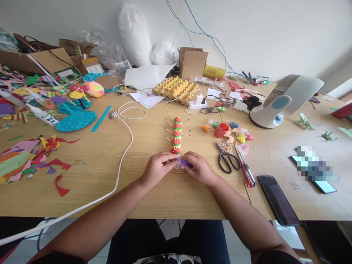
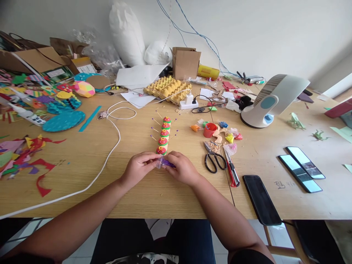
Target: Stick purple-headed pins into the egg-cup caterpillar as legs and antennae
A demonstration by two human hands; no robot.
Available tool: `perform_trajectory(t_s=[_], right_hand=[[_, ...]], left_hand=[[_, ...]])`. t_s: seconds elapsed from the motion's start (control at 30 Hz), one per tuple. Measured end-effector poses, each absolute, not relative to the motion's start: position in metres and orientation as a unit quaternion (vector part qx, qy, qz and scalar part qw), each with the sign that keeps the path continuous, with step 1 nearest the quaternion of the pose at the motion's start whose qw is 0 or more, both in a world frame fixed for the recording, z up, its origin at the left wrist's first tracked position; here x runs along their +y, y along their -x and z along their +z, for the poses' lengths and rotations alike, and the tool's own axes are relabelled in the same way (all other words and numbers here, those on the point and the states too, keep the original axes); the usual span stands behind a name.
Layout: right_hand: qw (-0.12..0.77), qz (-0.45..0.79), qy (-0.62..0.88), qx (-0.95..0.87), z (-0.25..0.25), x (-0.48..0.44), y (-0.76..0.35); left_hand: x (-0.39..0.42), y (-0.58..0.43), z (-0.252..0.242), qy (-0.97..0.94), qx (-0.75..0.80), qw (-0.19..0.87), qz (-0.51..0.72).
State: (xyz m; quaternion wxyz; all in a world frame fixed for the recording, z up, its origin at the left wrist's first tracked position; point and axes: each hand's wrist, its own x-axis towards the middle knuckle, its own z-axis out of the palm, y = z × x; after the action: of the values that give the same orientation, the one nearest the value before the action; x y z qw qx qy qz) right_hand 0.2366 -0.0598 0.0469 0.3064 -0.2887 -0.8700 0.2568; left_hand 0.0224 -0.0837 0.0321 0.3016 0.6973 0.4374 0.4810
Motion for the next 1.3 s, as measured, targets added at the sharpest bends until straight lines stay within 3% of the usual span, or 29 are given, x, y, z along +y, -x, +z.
perform_trajectory(t_s=[0.2, 0.47, 0.83, 1.1, 1.3], right_hand=[[0.302, 0.252, 0.284, -0.875, 0.047, -0.060, -0.236], [0.299, 0.287, 0.311, -0.855, 0.045, -0.062, -0.235], [0.207, 0.613, 0.238, -0.724, 0.057, -0.059, -0.239], [0.210, 0.715, 0.254, -0.616, 0.045, -0.057, -0.239], [0.229, 0.713, 0.280, -0.601, 0.046, -0.058, -0.238]], left_hand=[[-0.082, -0.022, 0.033, -0.708, 0.411, 0.296, 0.493], [-0.086, -0.020, 0.039, -0.763, 0.408, 0.175, 0.469], [-0.086, -0.021, 0.041, -0.795, 0.358, 0.174, 0.459], [-0.086, -0.021, 0.042, -0.783, 0.355, 0.212, 0.466], [-0.089, -0.021, 0.043, -0.740, 0.381, 0.235, 0.502]])
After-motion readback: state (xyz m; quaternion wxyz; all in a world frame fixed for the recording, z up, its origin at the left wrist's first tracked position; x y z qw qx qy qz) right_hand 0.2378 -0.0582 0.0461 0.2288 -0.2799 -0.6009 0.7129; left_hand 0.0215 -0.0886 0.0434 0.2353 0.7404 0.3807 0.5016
